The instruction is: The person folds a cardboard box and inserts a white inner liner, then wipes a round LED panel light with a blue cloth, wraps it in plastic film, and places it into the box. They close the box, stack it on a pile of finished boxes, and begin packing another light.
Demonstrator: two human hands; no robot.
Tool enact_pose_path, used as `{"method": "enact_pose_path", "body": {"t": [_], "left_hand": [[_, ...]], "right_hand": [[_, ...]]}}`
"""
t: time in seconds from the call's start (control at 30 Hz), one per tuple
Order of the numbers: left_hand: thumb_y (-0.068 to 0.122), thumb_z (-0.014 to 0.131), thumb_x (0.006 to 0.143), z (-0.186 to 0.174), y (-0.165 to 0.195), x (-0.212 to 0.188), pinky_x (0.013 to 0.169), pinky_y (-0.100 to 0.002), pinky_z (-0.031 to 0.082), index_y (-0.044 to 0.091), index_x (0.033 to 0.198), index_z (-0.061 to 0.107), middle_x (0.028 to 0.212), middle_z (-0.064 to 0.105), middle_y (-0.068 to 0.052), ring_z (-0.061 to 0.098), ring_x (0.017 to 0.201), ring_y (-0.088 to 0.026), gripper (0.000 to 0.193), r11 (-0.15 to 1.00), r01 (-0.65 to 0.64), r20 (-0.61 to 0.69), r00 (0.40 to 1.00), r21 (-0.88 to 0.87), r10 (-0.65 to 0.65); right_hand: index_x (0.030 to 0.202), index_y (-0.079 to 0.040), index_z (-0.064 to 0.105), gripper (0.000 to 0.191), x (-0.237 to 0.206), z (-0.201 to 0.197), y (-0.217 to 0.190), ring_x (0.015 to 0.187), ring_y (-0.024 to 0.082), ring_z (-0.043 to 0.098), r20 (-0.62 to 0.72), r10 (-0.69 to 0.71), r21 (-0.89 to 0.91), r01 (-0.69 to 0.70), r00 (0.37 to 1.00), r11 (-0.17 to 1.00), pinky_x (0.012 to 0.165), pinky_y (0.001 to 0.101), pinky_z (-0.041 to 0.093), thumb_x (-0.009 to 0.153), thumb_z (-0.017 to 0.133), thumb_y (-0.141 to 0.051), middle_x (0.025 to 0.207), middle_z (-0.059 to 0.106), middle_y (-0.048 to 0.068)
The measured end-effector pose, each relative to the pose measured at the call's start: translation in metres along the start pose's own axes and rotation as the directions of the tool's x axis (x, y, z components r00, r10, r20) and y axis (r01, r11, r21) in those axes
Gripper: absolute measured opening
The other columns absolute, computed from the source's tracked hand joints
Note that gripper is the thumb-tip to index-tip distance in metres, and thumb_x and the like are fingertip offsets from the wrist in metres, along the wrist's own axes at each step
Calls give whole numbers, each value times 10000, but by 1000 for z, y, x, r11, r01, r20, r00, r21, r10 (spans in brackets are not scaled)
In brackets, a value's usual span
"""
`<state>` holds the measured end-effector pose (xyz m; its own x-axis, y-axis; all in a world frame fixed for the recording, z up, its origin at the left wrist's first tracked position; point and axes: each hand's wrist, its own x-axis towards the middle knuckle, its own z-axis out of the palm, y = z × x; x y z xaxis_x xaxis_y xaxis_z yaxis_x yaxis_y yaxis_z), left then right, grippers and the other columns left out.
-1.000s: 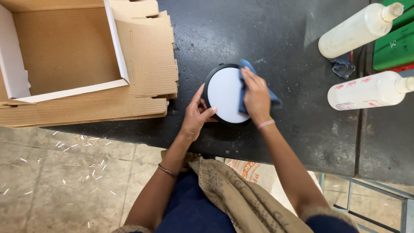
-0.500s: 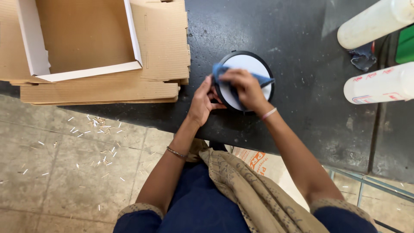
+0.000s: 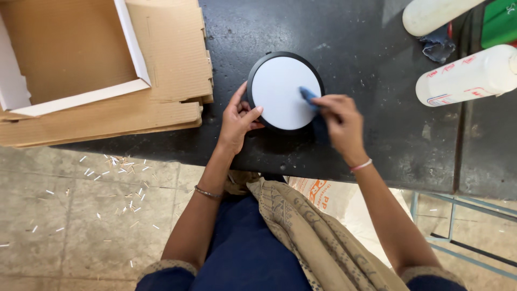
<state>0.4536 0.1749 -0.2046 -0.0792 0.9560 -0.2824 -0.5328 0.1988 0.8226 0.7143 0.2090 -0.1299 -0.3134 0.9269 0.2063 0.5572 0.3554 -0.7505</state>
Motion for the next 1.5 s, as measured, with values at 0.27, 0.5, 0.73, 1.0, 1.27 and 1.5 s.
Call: {"method": "enact_pose_path", "body": {"t": [0.27, 0.5, 0.73, 1.0, 1.27, 1.5], "left_hand": [[30, 722, 904, -1, -6, 1, 601, -265, 627, 114, 1622, 339, 810, 458, 33, 538, 714, -43, 818, 999, -37, 25, 999, -22, 38], [48, 685, 939, -4, -11, 4, 633, -268, 646, 106, 1605, 347, 848, 472, 48, 554, 743, -36, 749, 997, -31, 32, 999, -69, 34], [45, 683, 986, -6, -18, 4, 663, -174, 521, 81, 1626, 374, 888, 438, 65, 479, 771, -20, 711, 992, -124, 32, 992, 21, 123], [33, 688, 955, -6, -22, 7, 627, -150, 412, 66, 1606, 388, 858, 400, 66, 410, 719, -17, 718, 979, -138, -37, 989, 151, 146], [27, 680, 951, -4, -31, 5, 627, -154, 391, 63, 1597, 404, 873, 384, 67, 396, 725, -18, 704, 968, -167, -56, 982, 186, 180], [46, 698, 947, -5, -34, 10, 572, -174, 369, 96, 1593, 409, 832, 396, 62, 388, 684, -25, 709, 951, -179, -65, 977, 254, 201]], "right_hand": [[1230, -115, 763, 332, 34, 30, 20, 1140, 290, 605, -20, -202, -189, 194, 979, 963, 996, 373, 494, 950, 673, 39, 1190, 692, 101], [1215, -112, 748, 400, 46, 51, 7, 1102, 303, 593, 65, -218, -175, 226, 974, 958, 983, 392, 485, 884, 642, 85, 1241, 705, 108], [1188, -110, 770, 392, 37, 52, 4, 1135, 279, 599, 68, -309, -165, 316, 949, 934, 1029, 397, 460, 880, 653, 101, 1189, 698, 85], [1154, -73, 767, 300, 112, 98, 6, 1017, 265, 641, -113, -300, -264, 262, 947, 928, 924, 374, 521, 930, 634, 77, 1044, 687, 100], [1146, 12, 739, 255, 85, 70, 6, 1024, 353, 589, -258, -227, -384, 116, 939, 916, 920, 431, 478, 943, 607, 91, 1031, 630, 150], [1146, -1, 725, 261, 105, 100, 2, 1059, 337, 599, -216, -289, -249, 234, 933, 940, 930, 422, 496, 939, 616, 115, 1095, 638, 147]]}}
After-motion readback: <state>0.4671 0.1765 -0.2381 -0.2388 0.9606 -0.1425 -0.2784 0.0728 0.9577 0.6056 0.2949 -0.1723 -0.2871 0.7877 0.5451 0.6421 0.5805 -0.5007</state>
